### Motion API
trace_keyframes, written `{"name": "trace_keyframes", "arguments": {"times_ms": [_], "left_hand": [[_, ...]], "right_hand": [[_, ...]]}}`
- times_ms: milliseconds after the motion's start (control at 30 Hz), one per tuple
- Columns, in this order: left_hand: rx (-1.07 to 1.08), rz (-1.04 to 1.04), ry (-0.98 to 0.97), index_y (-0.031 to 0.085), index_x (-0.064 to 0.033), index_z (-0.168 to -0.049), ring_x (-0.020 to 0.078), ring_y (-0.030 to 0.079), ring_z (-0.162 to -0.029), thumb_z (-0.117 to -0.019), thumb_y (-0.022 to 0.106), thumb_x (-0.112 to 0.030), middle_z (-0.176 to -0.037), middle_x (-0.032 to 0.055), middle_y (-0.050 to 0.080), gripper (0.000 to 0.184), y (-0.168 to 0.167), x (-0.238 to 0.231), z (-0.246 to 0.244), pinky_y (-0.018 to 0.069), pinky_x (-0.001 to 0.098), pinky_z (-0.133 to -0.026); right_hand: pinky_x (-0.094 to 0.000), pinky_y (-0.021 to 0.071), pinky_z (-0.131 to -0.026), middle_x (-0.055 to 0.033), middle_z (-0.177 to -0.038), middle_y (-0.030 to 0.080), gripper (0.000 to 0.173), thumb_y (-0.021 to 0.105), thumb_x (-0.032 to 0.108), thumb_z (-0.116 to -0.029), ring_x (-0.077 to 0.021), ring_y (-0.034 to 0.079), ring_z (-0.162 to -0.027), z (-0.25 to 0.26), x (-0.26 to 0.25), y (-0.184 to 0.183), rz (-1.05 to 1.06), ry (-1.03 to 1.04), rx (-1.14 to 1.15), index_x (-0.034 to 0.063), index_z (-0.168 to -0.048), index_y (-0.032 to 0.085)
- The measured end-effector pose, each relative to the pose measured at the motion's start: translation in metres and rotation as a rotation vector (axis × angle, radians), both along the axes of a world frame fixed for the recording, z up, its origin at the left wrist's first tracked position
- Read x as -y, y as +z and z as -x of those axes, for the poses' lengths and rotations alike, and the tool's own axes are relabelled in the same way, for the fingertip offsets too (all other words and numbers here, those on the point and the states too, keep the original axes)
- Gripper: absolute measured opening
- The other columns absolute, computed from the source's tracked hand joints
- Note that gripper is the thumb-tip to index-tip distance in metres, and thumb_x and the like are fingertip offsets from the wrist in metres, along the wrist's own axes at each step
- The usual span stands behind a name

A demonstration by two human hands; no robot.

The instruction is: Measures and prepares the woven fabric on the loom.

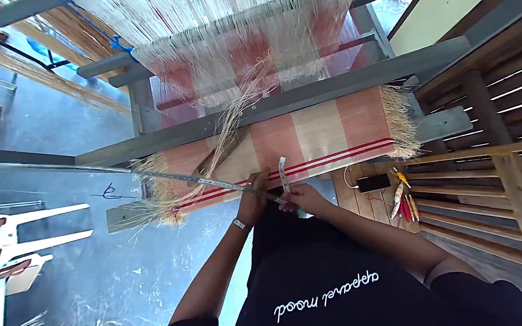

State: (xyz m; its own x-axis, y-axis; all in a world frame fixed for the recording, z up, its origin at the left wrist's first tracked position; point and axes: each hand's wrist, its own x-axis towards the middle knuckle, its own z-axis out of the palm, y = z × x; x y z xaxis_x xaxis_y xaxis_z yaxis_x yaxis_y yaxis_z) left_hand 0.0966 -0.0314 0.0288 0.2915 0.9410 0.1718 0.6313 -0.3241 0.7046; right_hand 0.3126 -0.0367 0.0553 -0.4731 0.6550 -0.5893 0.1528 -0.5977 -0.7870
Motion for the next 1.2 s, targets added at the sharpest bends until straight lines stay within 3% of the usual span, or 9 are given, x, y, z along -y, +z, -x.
{"name": "trace_keyframes", "arguments": {"times_ms": [133,233,433,600,733,833,1000,1200], "left_hand": [[-0.170,-0.031,-0.137,0.070,-0.0219,-0.131,0.0285,0.063,-0.116,-0.1054,0.053,-0.021,-0.126,0.0123,0.066,0.031,-0.011,-0.024,-0.003,0.0511,0.0492,-0.101],[-0.282,-0.111,-0.147,0.072,-0.0230,-0.126,0.0304,0.063,-0.110,-0.1056,0.054,-0.030,-0.126,0.0094,0.067,0.029,-0.018,-0.032,-0.007,0.0504,0.0502,-0.092],[-0.440,-0.236,0.016,0.068,-0.0289,-0.133,0.0273,0.059,-0.118,-0.1033,0.055,-0.047,-0.141,0.0008,0.061,0.038,-0.024,-0.040,-0.021,0.0473,0.0499,-0.088],[-0.428,-0.232,0.081,0.069,-0.0245,-0.134,0.0334,0.061,-0.106,-0.1036,0.055,-0.044,-0.126,0.0106,0.065,0.039,-0.014,-0.072,-0.030,0.0500,0.0520,-0.082],[-0.477,-0.165,0.097,0.069,-0.0223,-0.135,0.0350,0.061,-0.106,-0.1036,0.055,-0.047,-0.120,0.0129,0.065,0.042,-0.008,-0.102,-0.030,0.0521,0.0527,-0.085],[-0.487,-0.138,0.121,0.067,-0.0223,-0.137,0.0357,0.061,-0.110,-0.1038,0.053,-0.050,-0.120,0.0150,0.065,0.046,-0.004,-0.116,-0.030,0.0526,0.0530,-0.088],[-0.521,-0.130,0.153,0.065,-0.0233,-0.141,0.0378,0.059,-0.121,-0.1023,0.053,-0.054,-0.126,0.0181,0.064,0.051,0.000,-0.127,-0.031,0.0499,0.0540,-0.101],[-0.546,-0.126,0.178,0.053,-0.0242,-0.151,0.0389,0.059,-0.112,-0.0986,0.059,-0.056,-0.126,0.0184,0.061,0.061,-0.011,-0.116,-0.034,0.0500,0.0582,-0.087]], "right_hand": [[-0.0265,0.0606,-0.075,-0.0040,-0.091,0.077,0.031,0.048,0.021,-0.1098,-0.0085,0.073,-0.077,0.001,-0.004,-0.009,-0.009,0.081,0.067,-0.0005,-0.109,0.069],[-0.0263,0.0603,-0.076,-0.0033,-0.092,0.077,0.032,0.048,0.023,-0.1102,-0.0075,0.073,-0.077,0.002,-0.008,-0.012,-0.019,0.144,0.106,0.0002,-0.110,0.069],[-0.0296,0.0624,-0.079,-0.0076,-0.096,0.077,0.031,0.049,0.024,-0.1098,-0.0124,0.075,-0.083,0.006,-0.032,-0.006,0.020,0.029,0.087,-0.0024,-0.113,0.066],[-0.0293,0.0614,-0.073,-0.0113,-0.095,0.072,0.022,0.061,0.012,-0.1032,-0.0154,0.072,-0.078,0.009,-0.056,0.001,0.211,-0.260,-0.124,-0.0029,-0.120,0.061],[-0.0335,0.0629,-0.077,-0.0139,-0.100,0.069,0.022,0.055,0.001,-0.1018,-0.0197,0.073,-0.081,0.013,-0.062,0.014,0.401,-0.416,-0.268,-0.0009,-0.123,0.052],[-0.0346,0.0625,-0.080,-0.0150,-0.103,0.070,0.021,0.051,0.002,-0.1030,-0.0212,0.073,-0.085,0.015,-0.057,0.016,0.453,-0.463,-0.324,-0.0004,-0.124,0.053],[-0.0332,0.0629,-0.078,-0.0142,-0.100,0.072,0.022,0.057,0.009,-0.1043,-0.0204,0.074,-0.084,0.015,-0.049,0.010,0.503,-0.493,-0.330,-0.0014,-0.124,0.056],[-0.0343,0.0622,-0.078,-0.0146,-0.100,0.070,0.023,0.046,0.015,-0.1101,-0.0213,0.073,-0.084,0.021,-0.059,0.013,0.487,-0.624,-0.357,-0.0011,-0.123,0.057]]}}
